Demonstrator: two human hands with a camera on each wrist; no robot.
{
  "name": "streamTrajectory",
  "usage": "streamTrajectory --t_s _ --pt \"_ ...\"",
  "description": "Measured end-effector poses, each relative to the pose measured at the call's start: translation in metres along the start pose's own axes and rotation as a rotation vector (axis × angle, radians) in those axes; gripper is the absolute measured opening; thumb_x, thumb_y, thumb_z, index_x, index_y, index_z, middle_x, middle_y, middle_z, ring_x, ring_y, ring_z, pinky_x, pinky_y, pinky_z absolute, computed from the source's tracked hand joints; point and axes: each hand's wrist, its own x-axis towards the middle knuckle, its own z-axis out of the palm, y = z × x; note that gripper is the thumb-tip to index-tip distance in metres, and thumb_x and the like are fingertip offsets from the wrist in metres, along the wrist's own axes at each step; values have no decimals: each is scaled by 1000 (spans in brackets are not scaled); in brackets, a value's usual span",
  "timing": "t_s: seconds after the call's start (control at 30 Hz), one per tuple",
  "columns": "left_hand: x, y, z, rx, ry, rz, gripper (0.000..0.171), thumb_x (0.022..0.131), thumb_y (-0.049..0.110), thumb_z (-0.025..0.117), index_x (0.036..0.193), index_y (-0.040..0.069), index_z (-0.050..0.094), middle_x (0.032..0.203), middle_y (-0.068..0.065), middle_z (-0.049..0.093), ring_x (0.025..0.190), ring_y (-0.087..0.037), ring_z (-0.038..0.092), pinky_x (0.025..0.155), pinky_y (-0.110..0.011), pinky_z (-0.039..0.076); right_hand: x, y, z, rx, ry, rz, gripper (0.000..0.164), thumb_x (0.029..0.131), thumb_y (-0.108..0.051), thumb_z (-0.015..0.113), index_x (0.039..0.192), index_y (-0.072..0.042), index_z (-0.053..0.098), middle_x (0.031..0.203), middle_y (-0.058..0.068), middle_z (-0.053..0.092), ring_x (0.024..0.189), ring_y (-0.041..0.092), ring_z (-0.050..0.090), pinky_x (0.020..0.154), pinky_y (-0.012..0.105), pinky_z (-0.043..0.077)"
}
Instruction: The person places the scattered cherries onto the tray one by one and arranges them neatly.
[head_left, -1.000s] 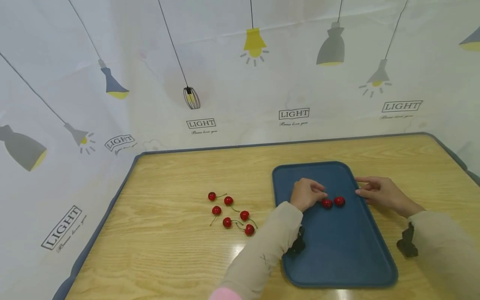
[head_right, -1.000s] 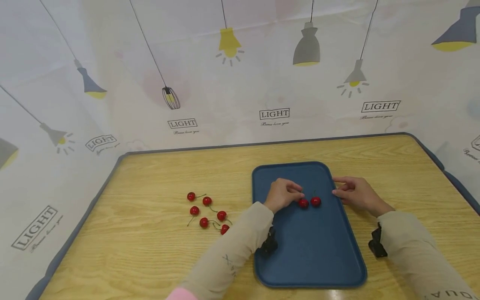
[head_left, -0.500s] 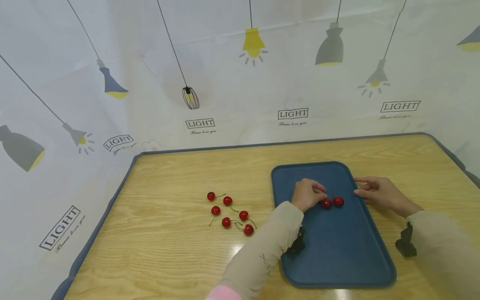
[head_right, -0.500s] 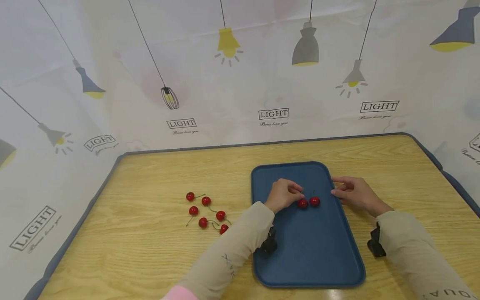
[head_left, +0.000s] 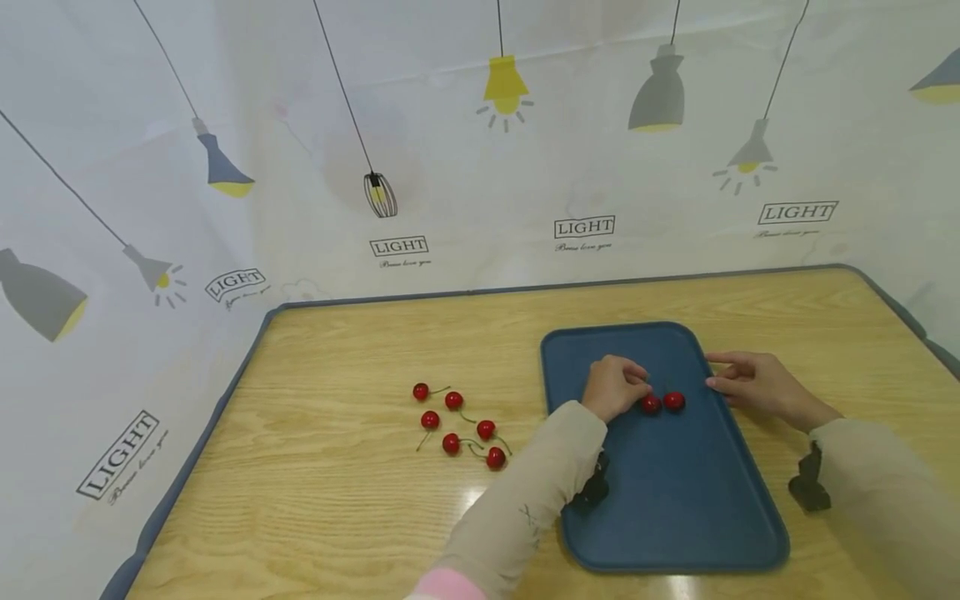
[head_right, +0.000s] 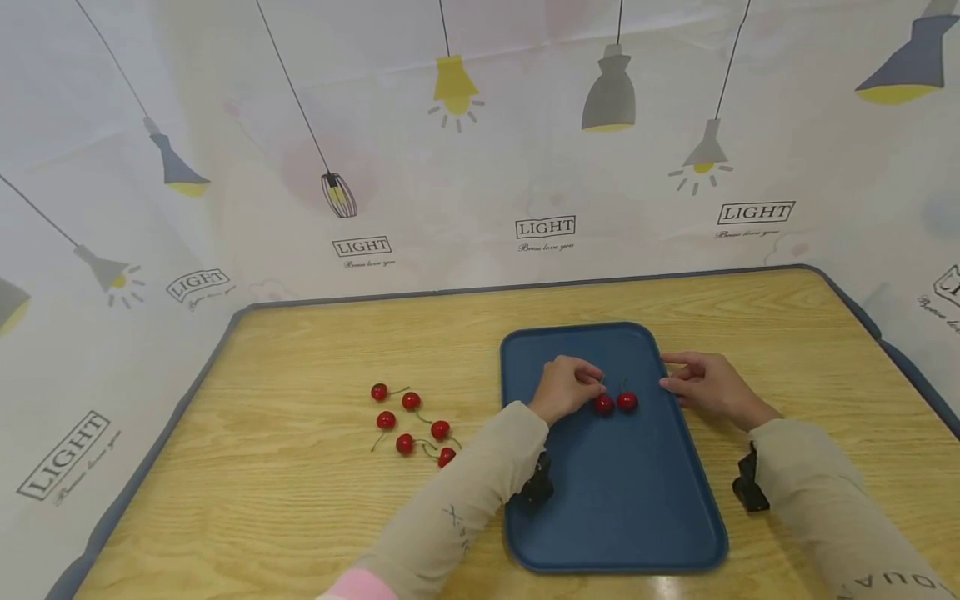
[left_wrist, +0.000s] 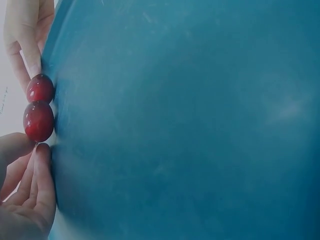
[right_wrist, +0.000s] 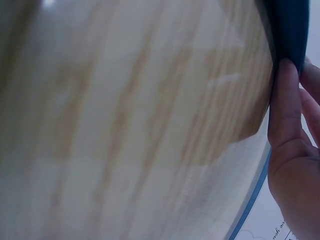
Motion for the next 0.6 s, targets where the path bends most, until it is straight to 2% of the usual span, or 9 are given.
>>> streamTrajectory --t_s 0.23,0.4,0.43,0.6 --pt "-1 1 -2 -7 2 -7 15 77 12 69 92 8 70 74 1 66 69 -6 58 60 -16 43 0 2 0 32 -9 3 59 87 -21 58 129 11 34 95 20 60 76 7 60 64 27 51" --pt "-2 1 -2 -6 8 -1 15 77 13 69 92 9 70 73 2 66 71 -6 57 65 -17 44 0 3 0 26 -3 -2 58 87 -21 58 129 12 35 94 20 60 75 8 60 64 27 51" --pt "-3 1 -3 -2 10 3 15 77 13 69 92 9 70 73 2 66 72 -6 57 70 -18 43 0 3 0 25 -3 -2 58 87 -21 58 129 12 35 94 20 60 75 8 60 64 27 51" --pt "-3 1 -3 -1 4 12 16 78 13 68 92 8 70 74 1 66 70 -6 58 66 -17 44 1 2 0 24 -7 3 59 87 -21 58 129 12 35 94 20 60 76 8 60 64 27 51"
